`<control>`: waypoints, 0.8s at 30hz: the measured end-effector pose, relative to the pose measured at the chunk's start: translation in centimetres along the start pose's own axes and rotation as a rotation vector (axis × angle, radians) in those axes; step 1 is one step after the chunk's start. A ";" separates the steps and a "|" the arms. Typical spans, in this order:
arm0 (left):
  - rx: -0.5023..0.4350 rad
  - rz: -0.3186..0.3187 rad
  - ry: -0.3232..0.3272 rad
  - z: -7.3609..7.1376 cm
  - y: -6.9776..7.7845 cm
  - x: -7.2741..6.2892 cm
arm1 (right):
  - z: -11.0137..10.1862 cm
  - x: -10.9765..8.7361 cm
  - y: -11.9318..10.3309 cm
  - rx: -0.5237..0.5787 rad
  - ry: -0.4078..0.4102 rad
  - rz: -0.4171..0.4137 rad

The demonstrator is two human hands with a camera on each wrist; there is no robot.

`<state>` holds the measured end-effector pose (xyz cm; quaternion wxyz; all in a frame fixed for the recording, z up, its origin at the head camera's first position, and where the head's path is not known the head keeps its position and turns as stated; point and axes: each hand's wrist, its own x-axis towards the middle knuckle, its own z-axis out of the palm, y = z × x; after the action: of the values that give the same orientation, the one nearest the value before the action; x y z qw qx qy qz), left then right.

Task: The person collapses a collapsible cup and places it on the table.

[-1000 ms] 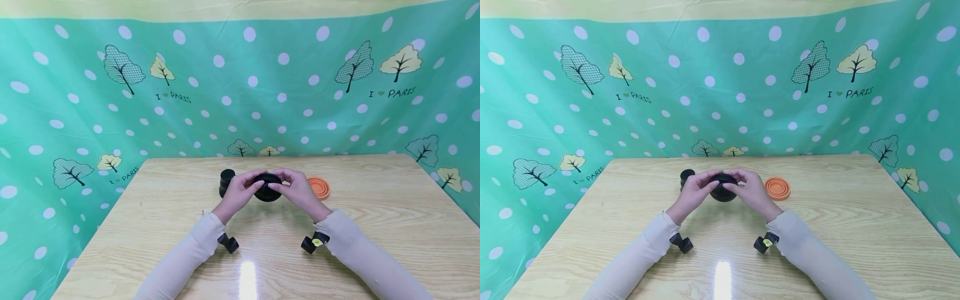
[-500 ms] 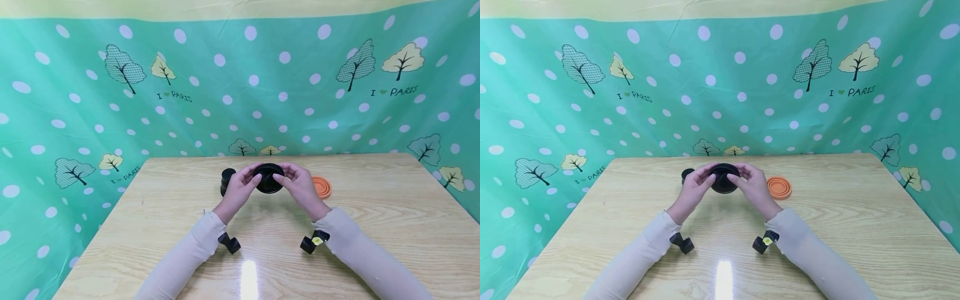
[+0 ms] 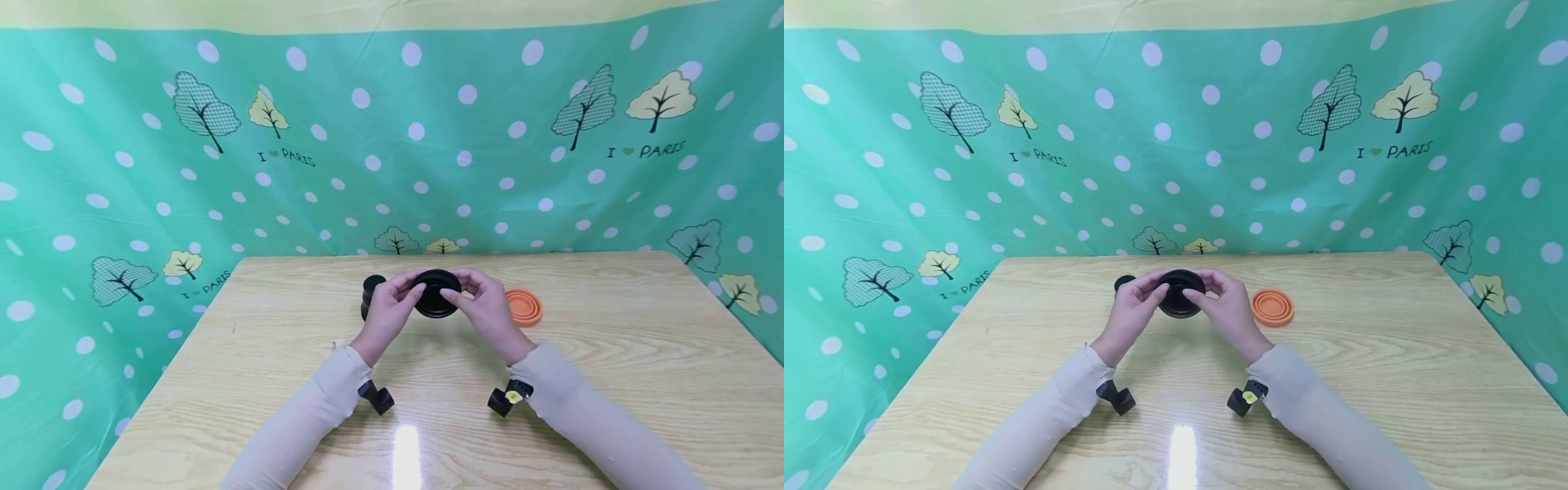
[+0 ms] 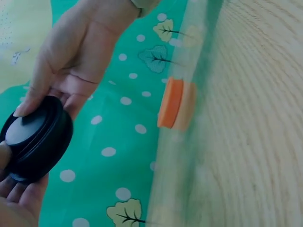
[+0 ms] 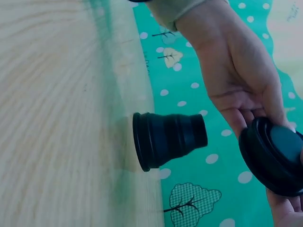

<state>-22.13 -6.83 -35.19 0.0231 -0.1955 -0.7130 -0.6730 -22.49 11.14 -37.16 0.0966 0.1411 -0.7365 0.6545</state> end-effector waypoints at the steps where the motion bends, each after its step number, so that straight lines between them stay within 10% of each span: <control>1: -0.014 -0.015 -0.019 0.0 0.0 0.0 | -0.1 0.1 0.0 -0.001 -0.002 0.011; 10: -0.041 -0.134 -0.108 -0.8 -0.7 0.6 | -1.5 0.4 -0.4 -0.016 -0.065 0.057; 24: -0.002 -0.137 -0.123 -1.7 -1.7 0.8 | -1.6 0.1 -0.3 -0.010 -0.136 0.082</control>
<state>-23.81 -8.30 -36.43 -0.0668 -0.1871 -0.7243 -0.6603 -22.57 12.72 -36.58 0.0201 0.1543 -0.7498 0.6431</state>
